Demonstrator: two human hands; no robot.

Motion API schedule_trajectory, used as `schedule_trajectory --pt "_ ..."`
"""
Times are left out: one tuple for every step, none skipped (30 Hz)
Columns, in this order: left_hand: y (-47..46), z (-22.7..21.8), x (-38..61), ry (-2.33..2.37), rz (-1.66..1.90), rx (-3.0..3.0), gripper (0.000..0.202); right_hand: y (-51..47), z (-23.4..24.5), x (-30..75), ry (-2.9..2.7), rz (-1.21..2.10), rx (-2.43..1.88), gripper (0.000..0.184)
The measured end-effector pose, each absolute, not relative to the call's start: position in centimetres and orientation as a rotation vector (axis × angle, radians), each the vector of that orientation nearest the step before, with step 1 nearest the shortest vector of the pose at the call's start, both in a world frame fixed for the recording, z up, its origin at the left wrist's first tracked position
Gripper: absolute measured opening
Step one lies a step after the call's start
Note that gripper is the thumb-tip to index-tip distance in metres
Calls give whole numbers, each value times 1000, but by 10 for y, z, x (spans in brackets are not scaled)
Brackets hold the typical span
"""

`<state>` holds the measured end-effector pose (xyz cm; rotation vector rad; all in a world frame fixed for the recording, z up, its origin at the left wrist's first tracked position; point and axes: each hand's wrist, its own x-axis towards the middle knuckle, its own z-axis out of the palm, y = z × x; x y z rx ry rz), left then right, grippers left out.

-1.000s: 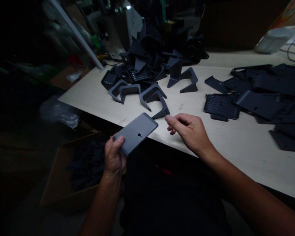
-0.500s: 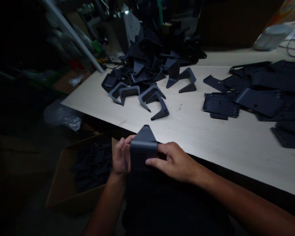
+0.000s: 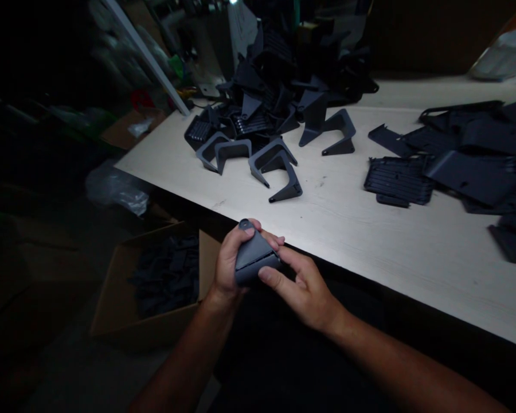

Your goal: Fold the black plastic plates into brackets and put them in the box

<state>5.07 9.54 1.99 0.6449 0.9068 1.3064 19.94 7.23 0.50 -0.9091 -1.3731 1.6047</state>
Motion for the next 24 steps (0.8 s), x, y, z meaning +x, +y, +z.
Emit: schedule_trajectory --pt "95 21 51 910 1319 659 11 71 4 199 -1369 1585 -909 33" --pt "95 22 50 909 1325 669 11 71 4 198 -1370 1569 -910 34" --pt "95 22 50 902 1328 676 11 72 5 198 -1376 1562 -911 35" --pt "95 23 49 892 1332 683 11 73 6 199 -1388 1569 -911 35" --pt "95 23 48 885 1336 691 11 74 8 199 -1404 1584 -911 35" --pt "94 24 47 880 1339 703 11 75 11 200 -1418 1602 -913 33" --pt "94 25 47 878 1340 716 11 77 13 200 -1427 1614 -914 32" --pt "93 27 47 876 1340 729 10 78 16 201 -1430 1621 -918 31" --pt "93 29 48 872 1343 740 10 78 19 201 -1424 1624 -923 30" --pt "93 31 48 860 1348 750 10 78 22 201 -1414 1623 -931 31" --pt "93 33 49 841 1354 755 10 78 23 201 -1403 1621 -940 32" --pt "93 35 51 821 1362 755 9 77 24 200 -1393 1616 -949 34" --pt "94 37 52 805 1365 752 8 76 25 200 -1384 1607 -955 35" --pt "94 39 53 790 1362 748 8 74 25 200 -1377 1593 -955 37" --pt "95 40 54 778 1354 750 8 73 24 201 -1370 1573 -946 38" --pt "96 41 56 768 1343 756 8 71 24 201 -1359 1554 -933 38" --pt "97 42 57 758 1329 765 8 70 23 203 -1347 1536 -918 38" --pt "98 43 59 748 1315 778 8 68 23 204 -1334 1522 -905 39" --pt "99 45 62 738 1301 792 8 67 23 207 -1323 1512 -895 38" --pt "100 46 65 734 1291 801 9 66 23 210 -1312 1506 -891 37" --pt "101 48 68 734 1282 803 9 65 23 213 -1303 1504 -891 36" --pt "101 49 72 738 1273 801 8 65 23 217 -1293 1505 -893 35" --pt "101 51 77 744 1263 800 7 64 23 220 -1281 1507 -894 34" --pt "102 53 82 753 1247 803 7 63 23 224 -1266 1507 -894 35"
